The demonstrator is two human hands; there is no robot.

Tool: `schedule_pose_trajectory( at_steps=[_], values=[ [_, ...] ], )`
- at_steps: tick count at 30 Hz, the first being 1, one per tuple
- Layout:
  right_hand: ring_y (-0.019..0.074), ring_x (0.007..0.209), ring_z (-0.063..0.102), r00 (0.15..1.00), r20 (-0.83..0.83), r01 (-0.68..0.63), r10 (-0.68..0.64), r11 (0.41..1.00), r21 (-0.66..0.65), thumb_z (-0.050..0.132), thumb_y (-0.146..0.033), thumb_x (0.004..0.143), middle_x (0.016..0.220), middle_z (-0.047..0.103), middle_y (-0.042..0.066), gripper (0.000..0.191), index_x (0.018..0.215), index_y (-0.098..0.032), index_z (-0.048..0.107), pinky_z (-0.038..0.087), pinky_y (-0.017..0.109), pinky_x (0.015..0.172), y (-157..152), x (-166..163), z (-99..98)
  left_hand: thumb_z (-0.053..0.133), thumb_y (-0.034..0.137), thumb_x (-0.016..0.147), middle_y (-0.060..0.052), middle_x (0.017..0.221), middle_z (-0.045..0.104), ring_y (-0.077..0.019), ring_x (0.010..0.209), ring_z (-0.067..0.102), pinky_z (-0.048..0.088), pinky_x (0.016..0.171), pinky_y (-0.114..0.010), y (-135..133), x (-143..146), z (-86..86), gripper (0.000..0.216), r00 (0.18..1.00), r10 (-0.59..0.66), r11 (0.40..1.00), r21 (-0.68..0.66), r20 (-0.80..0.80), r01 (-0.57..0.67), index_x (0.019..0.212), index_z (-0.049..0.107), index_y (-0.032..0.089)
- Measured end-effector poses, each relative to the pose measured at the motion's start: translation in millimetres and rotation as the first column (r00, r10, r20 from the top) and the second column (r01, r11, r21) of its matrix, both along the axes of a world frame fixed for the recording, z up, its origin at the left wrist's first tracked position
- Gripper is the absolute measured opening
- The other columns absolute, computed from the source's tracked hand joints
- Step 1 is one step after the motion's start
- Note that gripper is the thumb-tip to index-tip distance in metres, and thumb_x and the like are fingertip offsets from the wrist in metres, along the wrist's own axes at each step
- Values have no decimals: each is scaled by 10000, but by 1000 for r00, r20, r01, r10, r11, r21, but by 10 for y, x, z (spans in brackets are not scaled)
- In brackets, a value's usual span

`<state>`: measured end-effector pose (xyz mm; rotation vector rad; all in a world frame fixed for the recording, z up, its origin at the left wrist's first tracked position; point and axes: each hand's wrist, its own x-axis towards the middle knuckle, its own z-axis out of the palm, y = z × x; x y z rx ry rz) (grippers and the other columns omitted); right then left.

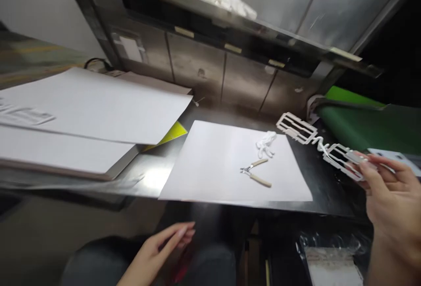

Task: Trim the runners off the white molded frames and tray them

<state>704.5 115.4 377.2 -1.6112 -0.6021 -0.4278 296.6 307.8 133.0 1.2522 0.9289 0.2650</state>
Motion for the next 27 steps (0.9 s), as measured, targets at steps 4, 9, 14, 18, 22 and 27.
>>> schedule_pose_trajectory(
  at_steps=[4,9,14,18,22,27],
  values=[
    [159,781,776,900,-385,-232,204,972,-27,1044,-556,648,944,805,88,532,986,-221,805,634,182,678,255,-523,-667,705,696,973,-164,1311,810,-249,989,824,686,930,-358,-101,144,604,807,939,268,955,70,216,-289,1587,607,180],
    [180,701,776,657,-676,-466,334,885,-16,1034,-548,669,961,809,93,497,959,-219,801,663,216,646,463,-1017,-1187,719,542,1032,-203,1560,669,-243,1111,828,692,944,-323,-212,184,700,925,839,379,917,-33,390,-399,1778,251,260],
    [231,721,793,550,-755,-603,357,795,-63,991,-598,739,1116,809,151,472,974,-225,821,691,282,626,406,-1211,-1367,787,455,1008,-139,1443,760,-149,949,821,688,858,-215,-295,89,639,798,784,450,890,-151,428,-430,1708,443,288],
    [245,757,804,518,-778,-644,356,761,-81,931,-598,837,1165,807,146,410,1065,-267,852,701,297,635,331,-1232,-1371,837,400,971,-87,1280,827,-108,811,778,677,724,-158,-282,83,641,566,752,481,871,-149,450,-468,1511,699,304],
    [269,738,802,459,-793,-654,401,756,4,930,-652,809,1161,809,152,463,1131,-326,865,706,338,618,313,-1227,-1309,872,396,937,-71,1198,850,-94,721,769,673,675,-144,-248,89,683,500,738,482,869,-150,473,-472,1420,769,317],
    [323,770,805,453,-773,-666,445,745,39,985,-709,700,1295,771,167,683,1272,-375,819,733,493,687,202,-1184,-1322,872,394,941,-66,1197,854,-91,739,792,667,688,-118,-205,99,702,478,723,486,870,-193,492,-453,1399,772,297]
  ],
)
